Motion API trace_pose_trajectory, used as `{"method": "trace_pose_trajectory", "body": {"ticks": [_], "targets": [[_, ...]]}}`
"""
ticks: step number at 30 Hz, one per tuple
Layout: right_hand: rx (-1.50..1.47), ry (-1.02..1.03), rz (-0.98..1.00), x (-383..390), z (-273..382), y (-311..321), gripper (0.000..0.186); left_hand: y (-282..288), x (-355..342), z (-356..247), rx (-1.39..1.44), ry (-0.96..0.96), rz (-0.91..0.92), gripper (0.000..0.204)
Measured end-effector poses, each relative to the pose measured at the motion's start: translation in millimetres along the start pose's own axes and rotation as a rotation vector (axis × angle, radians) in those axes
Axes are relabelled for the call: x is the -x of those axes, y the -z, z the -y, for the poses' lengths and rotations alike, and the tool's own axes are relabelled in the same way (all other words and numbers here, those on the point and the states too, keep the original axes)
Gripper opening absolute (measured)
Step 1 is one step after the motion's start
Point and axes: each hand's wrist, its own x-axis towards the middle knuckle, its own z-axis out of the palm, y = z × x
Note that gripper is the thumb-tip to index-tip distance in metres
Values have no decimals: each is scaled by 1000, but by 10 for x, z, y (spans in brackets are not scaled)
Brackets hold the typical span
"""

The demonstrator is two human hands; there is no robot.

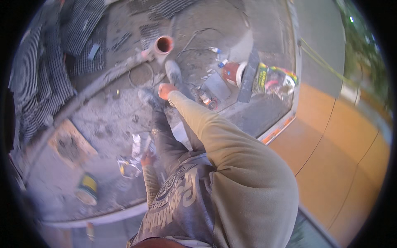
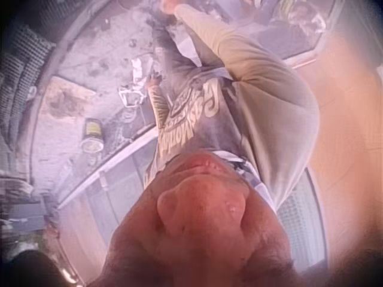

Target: The person uses an angle grinder to cut a large dark tile on a construction site. After cutting, the person stands, picks up a trowel, and spreads cement on a board before handling the cut tile piece.

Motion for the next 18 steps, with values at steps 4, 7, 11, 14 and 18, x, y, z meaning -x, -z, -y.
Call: {"method": "trace_pose_trajectory", "body": {"ticks": [4, 7, 11, 14, 18], "targets": [[-256, 10, -264, 485, -682, 331, 26, 325, 214, -583, -219, 59, 63, 29], [-712, -378, -144, 944, -947, 804, 23, 330, 8, -1153, -356, 106, 47, 32], [-877, -470, -364, 1653, -1801, 721, 21, 259, -371, -2065, -501, -14, 14, 26], [-817, -650, -410, 2249, -2604, 217, 28, -351, -75, -2896, -609, -157, -17, 30], [-1048, -1000, -361, 2936, -3061, -49, 28, -1387, 215, -3737, -773, -310, 56, 34]]}}
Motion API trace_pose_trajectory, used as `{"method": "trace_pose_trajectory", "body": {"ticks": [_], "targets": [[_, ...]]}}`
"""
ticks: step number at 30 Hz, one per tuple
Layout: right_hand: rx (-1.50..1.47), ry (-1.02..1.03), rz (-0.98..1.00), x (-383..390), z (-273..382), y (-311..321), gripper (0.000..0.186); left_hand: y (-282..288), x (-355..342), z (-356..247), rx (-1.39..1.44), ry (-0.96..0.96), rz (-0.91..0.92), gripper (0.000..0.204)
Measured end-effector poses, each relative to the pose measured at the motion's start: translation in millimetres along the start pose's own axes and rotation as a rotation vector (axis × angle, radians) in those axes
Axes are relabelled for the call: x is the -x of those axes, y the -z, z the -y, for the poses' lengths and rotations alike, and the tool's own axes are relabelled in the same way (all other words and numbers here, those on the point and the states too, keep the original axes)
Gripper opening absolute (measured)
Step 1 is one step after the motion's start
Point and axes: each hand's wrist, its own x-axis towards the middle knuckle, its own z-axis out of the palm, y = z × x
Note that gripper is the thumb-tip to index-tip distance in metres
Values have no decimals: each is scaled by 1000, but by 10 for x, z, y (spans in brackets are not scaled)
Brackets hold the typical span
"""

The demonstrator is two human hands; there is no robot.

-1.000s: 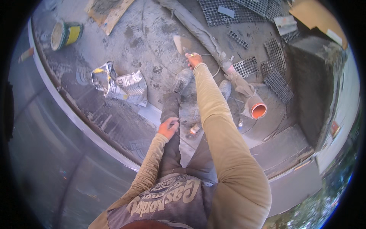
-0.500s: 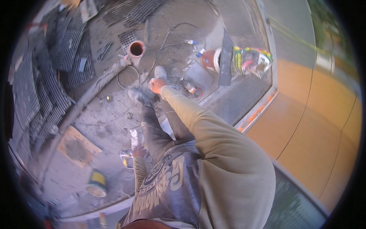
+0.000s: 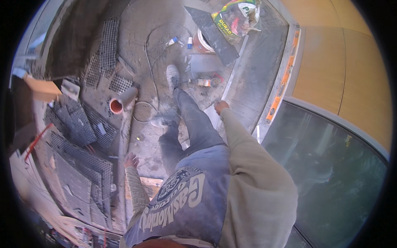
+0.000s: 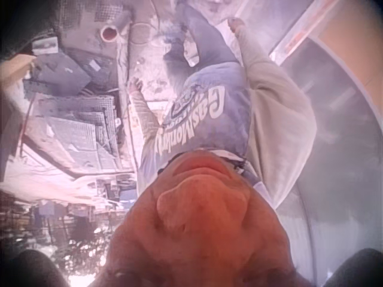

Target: The person uses an angle grinder to cut a large dark tile on a construction site. After cutting, the person stands, picks up a trowel, and spreads cement on a board before handling the cut tile piece.

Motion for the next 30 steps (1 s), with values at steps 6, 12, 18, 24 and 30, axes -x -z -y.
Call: {"method": "trace_pose_trajectory", "body": {"ticks": [6, 12, 18, 24, 30], "targets": [[233, -18, 70, -1016, -319, 214, 26, -1334, 459, -1454, -38, -14, 359, 28], [18, -5, -105, -1912, 545, 702, 32, -2979, 170, -2290, -63, -9, 347, 23], [174, -30, -277, -3100, 1085, 1931, 62, -4918, -1480, -2978, 116, -216, 744, 26], [-82, 83, -197, -4396, 1339, 2665, 90, -7755, -2106, -4198, -592, -998, 921, 34], [6, 123, -213, -4208, 1242, 2324, 103, -9396, -1824, -4198, -124, -289, 581, 37]]}}
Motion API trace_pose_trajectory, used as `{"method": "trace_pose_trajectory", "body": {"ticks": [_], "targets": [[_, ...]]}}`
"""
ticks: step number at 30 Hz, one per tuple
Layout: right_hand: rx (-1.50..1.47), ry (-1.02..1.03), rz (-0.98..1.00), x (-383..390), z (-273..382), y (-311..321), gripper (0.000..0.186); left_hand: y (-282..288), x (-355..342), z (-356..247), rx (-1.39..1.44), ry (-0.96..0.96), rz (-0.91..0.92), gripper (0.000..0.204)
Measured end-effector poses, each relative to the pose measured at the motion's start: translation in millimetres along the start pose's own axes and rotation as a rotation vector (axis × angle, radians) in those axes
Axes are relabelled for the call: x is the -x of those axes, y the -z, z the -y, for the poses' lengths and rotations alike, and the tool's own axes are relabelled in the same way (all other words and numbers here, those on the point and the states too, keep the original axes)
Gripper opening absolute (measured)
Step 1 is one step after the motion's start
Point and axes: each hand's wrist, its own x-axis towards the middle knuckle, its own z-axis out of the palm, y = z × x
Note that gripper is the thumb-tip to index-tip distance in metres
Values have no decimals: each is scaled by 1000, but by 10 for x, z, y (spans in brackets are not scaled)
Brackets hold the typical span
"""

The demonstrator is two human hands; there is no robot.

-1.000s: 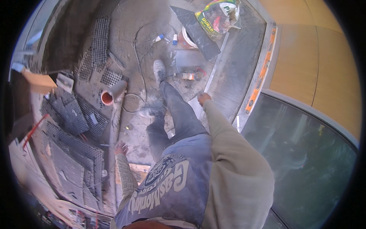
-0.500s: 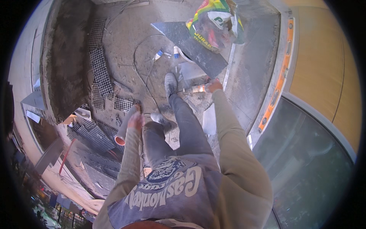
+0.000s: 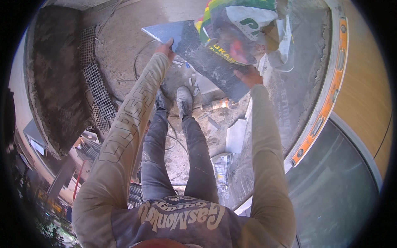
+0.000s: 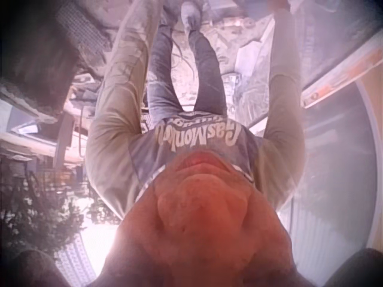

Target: The person uses an angle grinder to cut a large dark tile on a construction site. After cutting, the person stands, picks up a trowel, and spreads cement on a board before handling the cut tile piece.

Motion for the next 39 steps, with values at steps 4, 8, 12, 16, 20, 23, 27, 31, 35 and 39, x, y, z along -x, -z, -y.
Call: {"method": "trace_pose_trajectory", "body": {"ticks": [4, 8, 12, 16, 20, 23, 27, 31, 35, 39], "targets": [[-19, -202, 16, 345, 260, -130, 104, 2, -56, 47, -196, 27, -68, 66], [-158, -159, -64, 606, 509, -108, 106, 312, 65, 162, -147, -98, -22, 63], [-541, 244, -466, 860, 1131, 125, 100, 52, 321, 27, -142, -34, -160, 33], [-551, 235, -681, 1018, 1853, 618, 93, -135, 408, -77, -135, 33, -100, 43], [-383, 179, -928, 823, 2224, 879, 85, 374, -84, 431, -14, -9, 55, 62], [-656, 472, -724, 646, 2359, 932, 72, 559, -462, 640, -237, -14, 3, 66], [-445, 56, -579, 448, 1906, 629, 50, 230, -169, 751, -19, 202, -38, 63], [-208, -28, -469, 576, 1997, 650, 47, 193, 931, 449, 359, 254, 17, 55], [-267, -201, -443, 607, 2032, 351, 45, 418, 1750, 305, 491, 324, 35, 48], [-9, -75, -601, 632, 2157, 418, 50, 568, 2292, 198, 519, 253, 68, 40]]}}
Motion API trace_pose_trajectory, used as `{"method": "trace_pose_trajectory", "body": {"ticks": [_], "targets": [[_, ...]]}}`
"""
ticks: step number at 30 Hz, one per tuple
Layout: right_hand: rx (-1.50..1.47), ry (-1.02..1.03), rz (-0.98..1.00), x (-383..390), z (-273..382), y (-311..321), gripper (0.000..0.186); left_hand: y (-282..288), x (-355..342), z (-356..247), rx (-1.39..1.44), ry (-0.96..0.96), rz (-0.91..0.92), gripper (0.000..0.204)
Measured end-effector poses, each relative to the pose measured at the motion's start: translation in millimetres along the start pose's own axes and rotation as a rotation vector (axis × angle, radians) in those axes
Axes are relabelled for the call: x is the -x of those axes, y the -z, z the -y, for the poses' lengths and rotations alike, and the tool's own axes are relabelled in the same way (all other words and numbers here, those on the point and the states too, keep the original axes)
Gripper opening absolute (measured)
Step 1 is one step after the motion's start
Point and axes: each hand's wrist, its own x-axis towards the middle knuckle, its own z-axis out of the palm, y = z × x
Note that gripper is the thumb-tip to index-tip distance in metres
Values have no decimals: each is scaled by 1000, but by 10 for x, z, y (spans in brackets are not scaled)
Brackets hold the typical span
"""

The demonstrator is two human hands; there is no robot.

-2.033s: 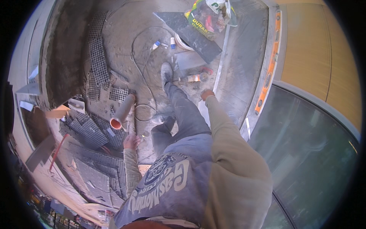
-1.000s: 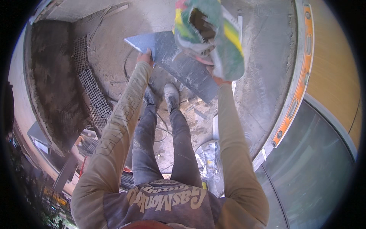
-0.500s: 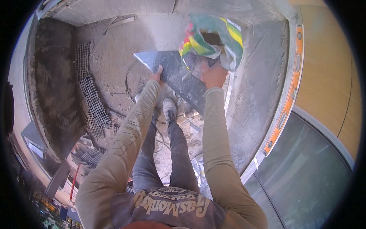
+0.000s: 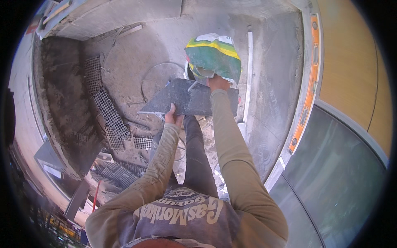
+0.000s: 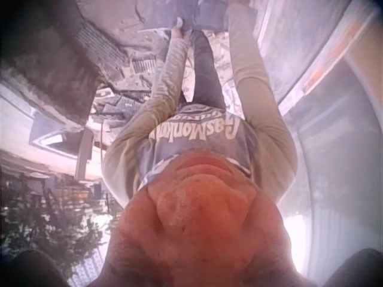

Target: The person uses an angle grinder to cut a large dark tile on a construction site. After cutting, the person stands, picks up a trowel, and spreads cement on a board before handling the cut tile piece.

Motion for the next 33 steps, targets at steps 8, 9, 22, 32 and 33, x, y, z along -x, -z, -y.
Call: {"method": "trace_pose_trajectory", "body": {"ticks": [8, 9, 22, 32, 33], "targets": [[-778, -454, -340, -596, -247, -197, 40, -234, 721, -349, -130, -50, -6, 43], [-919, -475, -359, -624, -162, -152, 38, -324, 855, -453, -137, -116, -11, 44], [-1473, -598, 81, -1271, -249, 1399, 33, -650, 2957, -2622, -374, -709, -127, 43], [-935, -171, 120, -2695, -446, 2682, 32, -527, 3727, -3434, -212, -885, -535, 26], [-887, -159, 116, -2814, -521, 2763, 32, -471, 3736, -3572, -273, -938, -522, 26]]}}
